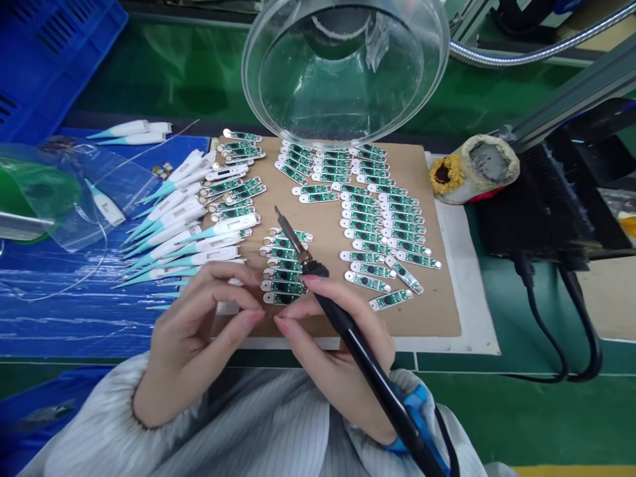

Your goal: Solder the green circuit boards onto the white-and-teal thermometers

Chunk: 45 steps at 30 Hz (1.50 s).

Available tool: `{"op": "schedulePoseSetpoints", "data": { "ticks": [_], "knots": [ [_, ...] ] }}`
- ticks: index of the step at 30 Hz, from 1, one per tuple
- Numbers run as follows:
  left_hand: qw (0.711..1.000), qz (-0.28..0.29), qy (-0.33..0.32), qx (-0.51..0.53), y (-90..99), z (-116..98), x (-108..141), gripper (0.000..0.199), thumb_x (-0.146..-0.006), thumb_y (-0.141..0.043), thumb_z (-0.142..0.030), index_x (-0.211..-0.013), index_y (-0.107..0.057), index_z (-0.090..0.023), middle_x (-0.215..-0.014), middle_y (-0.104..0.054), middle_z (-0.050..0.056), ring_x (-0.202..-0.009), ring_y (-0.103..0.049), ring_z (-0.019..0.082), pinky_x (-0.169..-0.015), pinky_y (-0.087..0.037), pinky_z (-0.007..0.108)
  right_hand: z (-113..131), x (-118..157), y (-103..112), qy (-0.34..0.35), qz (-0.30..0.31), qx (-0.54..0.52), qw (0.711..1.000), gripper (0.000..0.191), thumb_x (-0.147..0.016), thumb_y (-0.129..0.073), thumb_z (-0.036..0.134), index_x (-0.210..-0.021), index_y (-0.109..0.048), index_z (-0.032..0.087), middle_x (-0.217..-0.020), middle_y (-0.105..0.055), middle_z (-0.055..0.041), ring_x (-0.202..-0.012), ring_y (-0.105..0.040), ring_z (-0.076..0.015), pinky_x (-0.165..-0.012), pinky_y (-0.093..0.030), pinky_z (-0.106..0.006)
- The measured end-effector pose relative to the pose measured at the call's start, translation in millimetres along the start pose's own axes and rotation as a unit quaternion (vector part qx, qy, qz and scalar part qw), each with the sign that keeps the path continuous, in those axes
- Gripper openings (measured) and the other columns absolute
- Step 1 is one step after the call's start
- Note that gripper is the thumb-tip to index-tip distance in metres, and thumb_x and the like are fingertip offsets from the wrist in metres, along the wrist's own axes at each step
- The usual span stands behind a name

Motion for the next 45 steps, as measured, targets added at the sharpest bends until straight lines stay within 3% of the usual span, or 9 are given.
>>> {"op": "schedulePoseSetpoints", "data": {
  "ticks": [3,6,8,11,17,26,45],
  "knots": [
    [0.993,0.019,-0.030,-0.111,4.6,5,-12,0.009,-0.095,-0.062,-0.017,-0.089,-0.065,-0.024,-0.127,-0.056,0.008,-0.125,-0.054,0.025,-0.105,-0.045,0.043,-8,1,11,-0.014,-0.020,0.046,0.999,0.039,-0.093,-0.064,0.014,-0.128,-0.061,0.030,-0.079,-0.074,0.0033,-0.075,-0.073,-0.0176,-0.090,-0.060,-0.042],
    [0.980,0.034,-0.059,-0.189,4.0,11,-19,0.009,-0.094,-0.063,-0.018,-0.086,-0.066,-0.022,-0.137,-0.053,0.009,-0.133,-0.048,0.029,-0.110,-0.040,0.051,-15,1,27,0.011,-0.067,0.028,0.997,0.023,-0.098,-0.059,0.026,-0.119,-0.068,0.028,-0.068,-0.067,0.0039,-0.057,-0.066,-0.0141,-0.062,-0.059,-0.033],
    [0.973,0.033,-0.077,-0.214,2.4,13,-21,0.009,-0.093,-0.065,-0.019,-0.085,-0.067,-0.022,-0.137,-0.054,0.009,-0.134,-0.046,0.031,-0.113,-0.038,0.054,-19,1,38,0.033,-0.109,0.027,0.993,0.018,-0.096,-0.063,0.032,-0.111,-0.072,0.028,-0.073,-0.068,0.0023,-0.054,-0.062,-0.0126,-0.051,-0.052,-0.029],
    [0.969,0.030,-0.087,-0.227,0.2,14,-21,0.009,-0.091,-0.068,-0.019,-0.083,-0.068,-0.023,-0.137,-0.055,0.009,-0.135,-0.046,0.031,-0.114,-0.037,0.056,-26,3,49,0.040,-0.156,0.057,0.985,0.012,-0.092,-0.068,0.033,-0.101,-0.075,0.028,-0.086,-0.071,-0.0001,-0.056,-0.060,-0.0126,-0.047,-0.045,-0.028],
    [0.971,0.022,-0.068,-0.228,1.9,13,-20,0.010,-0.091,-0.067,-0.018,-0.082,-0.067,-0.022,-0.140,-0.054,0.009,-0.136,-0.047,0.029,-0.116,-0.035,0.054,-29,4,38,0.055,-0.123,0.048,0.990,0.016,-0.098,-0.057,0.030,-0.093,-0.072,0.027,-0.076,-0.070,0.0010,-0.048,-0.055,-0.0120,-0.037,-0.035,-0.026],
    [0.965,0.012,-0.053,-0.257,-2.6,12,-15,0.008,-0.090,-0.065,-0.018,-0.084,-0.065,-0.023,-0.142,-0.054,0.009,-0.137,-0.045,0.032,-0.117,-0.031,0.061,-29,6,34,0.058,-0.122,0.035,0.990,0.015,-0.096,-0.060,0.026,-0.088,-0.072,0.027,-0.072,-0.071,0.0020,-0.050,-0.055,-0.0134,-0.047,-0.047,-0.031],
    [0.958,0.018,-0.040,-0.285,-5.8,13,-13,0.009,-0.091,-0.062,-0.016,-0.083,-0.065,-0.019,-0.143,-0.054,0.009,-0.141,-0.041,0.030,-0.123,-0.025,0.055,-30,6,36,0.076,-0.129,0.029,0.988,0.011,-0.091,-0.066,0.024,-0.088,-0.076,0.027,-0.073,-0.072,0.0026,-0.048,-0.056,-0.0138,-0.050,-0.051,-0.033]
  ]
}}
Point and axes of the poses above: each hand's wrist, its own x-axis away from the middle knuckle, its own y-axis out of the back of the hand, z = x × y, the point moved 9 cm from there along -x, towards the middle knuckle
